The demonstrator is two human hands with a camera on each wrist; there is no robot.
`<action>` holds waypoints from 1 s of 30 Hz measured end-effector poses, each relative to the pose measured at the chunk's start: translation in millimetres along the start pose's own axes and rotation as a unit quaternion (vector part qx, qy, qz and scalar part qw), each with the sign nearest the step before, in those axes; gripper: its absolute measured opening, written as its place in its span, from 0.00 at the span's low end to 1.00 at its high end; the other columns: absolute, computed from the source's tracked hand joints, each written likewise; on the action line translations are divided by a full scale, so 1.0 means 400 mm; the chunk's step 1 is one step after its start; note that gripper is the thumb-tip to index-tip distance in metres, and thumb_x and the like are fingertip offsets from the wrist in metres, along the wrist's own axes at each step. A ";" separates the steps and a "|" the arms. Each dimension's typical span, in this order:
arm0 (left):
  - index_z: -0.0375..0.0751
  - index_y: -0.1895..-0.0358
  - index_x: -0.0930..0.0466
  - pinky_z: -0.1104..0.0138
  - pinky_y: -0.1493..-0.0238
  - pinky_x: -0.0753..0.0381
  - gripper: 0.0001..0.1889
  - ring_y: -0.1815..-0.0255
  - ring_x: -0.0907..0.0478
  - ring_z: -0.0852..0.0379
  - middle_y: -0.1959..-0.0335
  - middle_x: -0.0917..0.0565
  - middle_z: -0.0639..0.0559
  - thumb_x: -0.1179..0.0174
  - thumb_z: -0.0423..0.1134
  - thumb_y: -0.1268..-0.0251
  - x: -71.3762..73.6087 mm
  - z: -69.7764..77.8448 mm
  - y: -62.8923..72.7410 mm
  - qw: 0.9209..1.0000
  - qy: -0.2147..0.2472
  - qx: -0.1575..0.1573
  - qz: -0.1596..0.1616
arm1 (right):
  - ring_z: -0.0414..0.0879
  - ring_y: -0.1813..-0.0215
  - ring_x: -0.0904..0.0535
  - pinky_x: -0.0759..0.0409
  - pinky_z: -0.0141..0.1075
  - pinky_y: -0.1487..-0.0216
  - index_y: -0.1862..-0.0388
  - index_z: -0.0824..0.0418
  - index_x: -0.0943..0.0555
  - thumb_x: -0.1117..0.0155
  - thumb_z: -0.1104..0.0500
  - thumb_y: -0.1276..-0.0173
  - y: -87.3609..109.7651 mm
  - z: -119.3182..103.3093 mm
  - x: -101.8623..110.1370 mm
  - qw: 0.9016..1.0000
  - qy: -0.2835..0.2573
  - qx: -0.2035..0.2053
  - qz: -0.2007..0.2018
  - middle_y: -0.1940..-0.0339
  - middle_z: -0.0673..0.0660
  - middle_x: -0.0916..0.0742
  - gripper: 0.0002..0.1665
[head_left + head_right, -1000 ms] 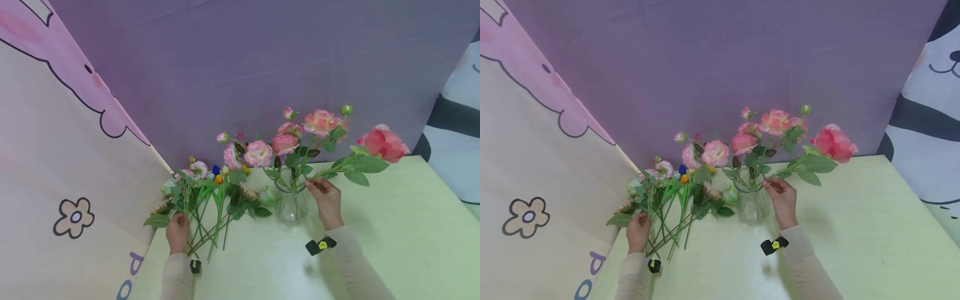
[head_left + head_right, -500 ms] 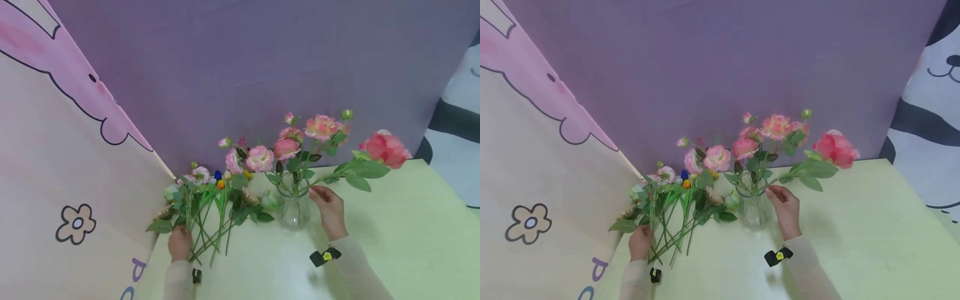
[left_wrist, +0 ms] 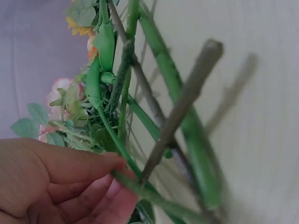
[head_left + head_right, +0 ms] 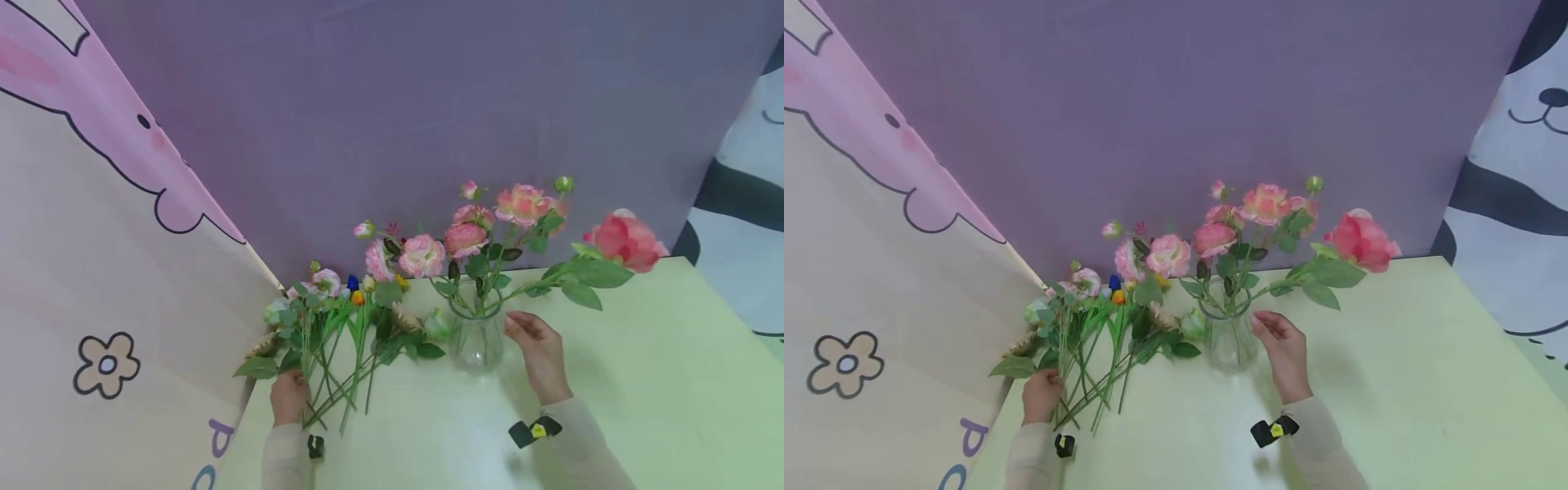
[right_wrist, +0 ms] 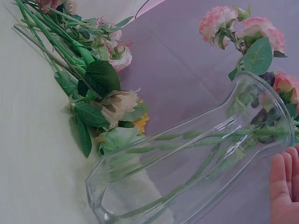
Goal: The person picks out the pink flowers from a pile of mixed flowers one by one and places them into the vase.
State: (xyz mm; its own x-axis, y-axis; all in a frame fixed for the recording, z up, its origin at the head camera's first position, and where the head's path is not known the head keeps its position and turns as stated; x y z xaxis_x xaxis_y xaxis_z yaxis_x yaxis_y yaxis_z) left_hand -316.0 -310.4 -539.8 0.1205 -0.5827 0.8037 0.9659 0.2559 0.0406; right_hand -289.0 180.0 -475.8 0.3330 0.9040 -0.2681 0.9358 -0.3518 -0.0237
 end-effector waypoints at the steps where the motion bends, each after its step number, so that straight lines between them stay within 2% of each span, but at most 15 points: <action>1: 0.20 0.54 0.24 0.51 0.62 0.20 0.13 0.61 0.20 0.36 0.62 0.18 0.29 0.44 0.25 0.42 0.001 0.000 -0.001 1.000 0.005 0.003 -0.003 | 0.39 0.61 0.19 0.20 0.29 0.55 0.59 0.63 0.19 0.35 0.61 0.37 0.001 0.002 0.000 1.000 0.001 -0.002 -0.002 0.65 0.48 0.15 0.09; 4: 0.21 0.55 0.23 0.52 0.61 0.20 0.13 0.61 0.20 0.38 0.62 0.17 0.31 0.42 0.26 0.42 0.002 0.001 0.001 1.000 0.017 0.011 -0.014 | 0.38 0.61 0.19 0.20 0.29 0.55 0.59 0.64 0.20 0.35 0.61 0.36 0.006 0.012 0.003 1.000 -0.003 -0.012 -0.007 0.65 0.47 0.15 0.09; 7: 0.23 0.57 0.21 0.52 0.60 0.20 0.12 0.61 0.20 0.39 0.64 0.16 0.34 0.41 0.26 0.43 0.006 0.012 0.005 1.000 0.024 0.004 -0.015 | 0.38 0.62 0.19 0.20 0.29 0.55 0.60 0.63 0.19 0.35 0.62 0.36 0.011 0.019 0.005 1.000 -0.008 -0.017 -0.010 0.66 0.46 0.15 0.07; 11: 0.25 0.59 0.20 0.52 0.59 0.22 0.11 0.63 0.20 0.41 0.65 0.16 0.36 0.41 0.25 0.45 0.020 0.037 0.007 0.999 0.027 -0.019 0.001 | 0.38 0.63 0.19 0.19 0.29 0.56 0.63 0.60 0.19 0.36 0.63 0.36 0.015 0.019 0.004 1.000 -0.020 -0.010 -0.017 0.66 0.48 0.15 0.04; 16: 0.25 0.57 0.20 0.51 0.58 0.22 0.11 0.60 0.20 0.39 0.62 0.16 0.34 0.40 0.25 0.45 0.040 0.066 0.001 0.998 0.054 -0.024 0.017 | 0.38 0.62 0.18 0.19 0.29 0.55 0.63 0.59 0.19 0.37 0.64 0.35 0.006 0.018 0.004 0.999 -0.021 -0.004 -0.027 0.65 0.48 0.15 0.03; 19: 0.25 0.57 0.20 0.54 0.60 0.21 0.10 0.61 0.20 0.40 0.62 0.16 0.34 0.40 0.25 0.43 0.045 0.085 0.000 0.997 0.067 -0.027 0.022 | 0.37 0.63 0.18 0.19 0.29 0.55 0.63 0.58 0.19 0.37 0.63 0.35 0.001 0.018 0.006 0.999 -0.016 -0.007 -0.028 0.66 0.48 0.15 0.03; 21: 0.25 0.57 0.20 0.58 0.64 0.19 0.10 0.63 0.19 0.42 0.61 0.17 0.34 0.40 0.26 0.43 0.040 0.087 0.002 0.995 0.093 -0.016 0.013 | 0.37 0.64 0.18 0.19 0.29 0.56 0.63 0.58 0.18 0.37 0.62 0.35 0.002 0.022 0.007 0.999 -0.016 -0.015 -0.027 0.66 0.47 0.14 0.03; 24: 0.23 0.55 0.22 0.65 0.66 0.19 0.12 0.64 0.19 0.46 0.59 0.18 0.31 0.40 0.25 0.42 0.022 0.080 0.009 0.987 0.162 0.011 -0.010 | 0.38 0.65 0.18 0.19 0.29 0.57 0.64 0.57 0.18 0.37 0.63 0.35 0.010 0.030 0.009 0.999 -0.020 -0.027 -0.027 0.68 0.47 0.14 0.02; 27: 0.20 0.50 0.25 0.70 0.64 0.19 0.15 0.61 0.20 0.49 0.54 0.21 0.28 0.42 0.24 0.40 -0.001 0.085 0.012 0.970 0.239 0.031 -0.033 | 0.38 0.66 0.17 0.19 0.29 0.57 0.64 0.58 0.18 0.38 0.65 0.35 0.013 0.031 0.013 0.999 -0.026 -0.023 -0.028 0.69 0.46 0.14 0.03; 30: 0.19 0.46 0.29 0.73 0.63 0.20 0.18 0.60 0.21 0.55 0.50 0.24 0.26 0.43 0.24 0.39 -0.015 0.106 0.017 0.954 0.295 0.028 -0.044 | 0.38 0.66 0.17 0.19 0.30 0.58 0.65 0.59 0.18 0.38 0.66 0.35 0.013 0.027 0.012 0.999 -0.031 -0.009 -0.033 0.70 0.46 0.14 0.04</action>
State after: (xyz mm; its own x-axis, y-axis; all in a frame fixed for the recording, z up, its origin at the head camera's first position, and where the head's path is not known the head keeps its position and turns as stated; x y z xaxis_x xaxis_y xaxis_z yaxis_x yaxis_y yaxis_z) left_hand -319.8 -272.4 -518.9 0.1632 -0.9324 0.3224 0.9666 0.2166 0.1372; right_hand -283.6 180.0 -487.7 0.2637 0.9081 -0.3252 0.9575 -0.2874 -0.0261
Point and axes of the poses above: each hand's wrist, its own y-axis away from the middle knuckle, its own x-axis out of the back of the hand, z = x × y, the point moved 9 cm from there along -y, towards the middle knuckle
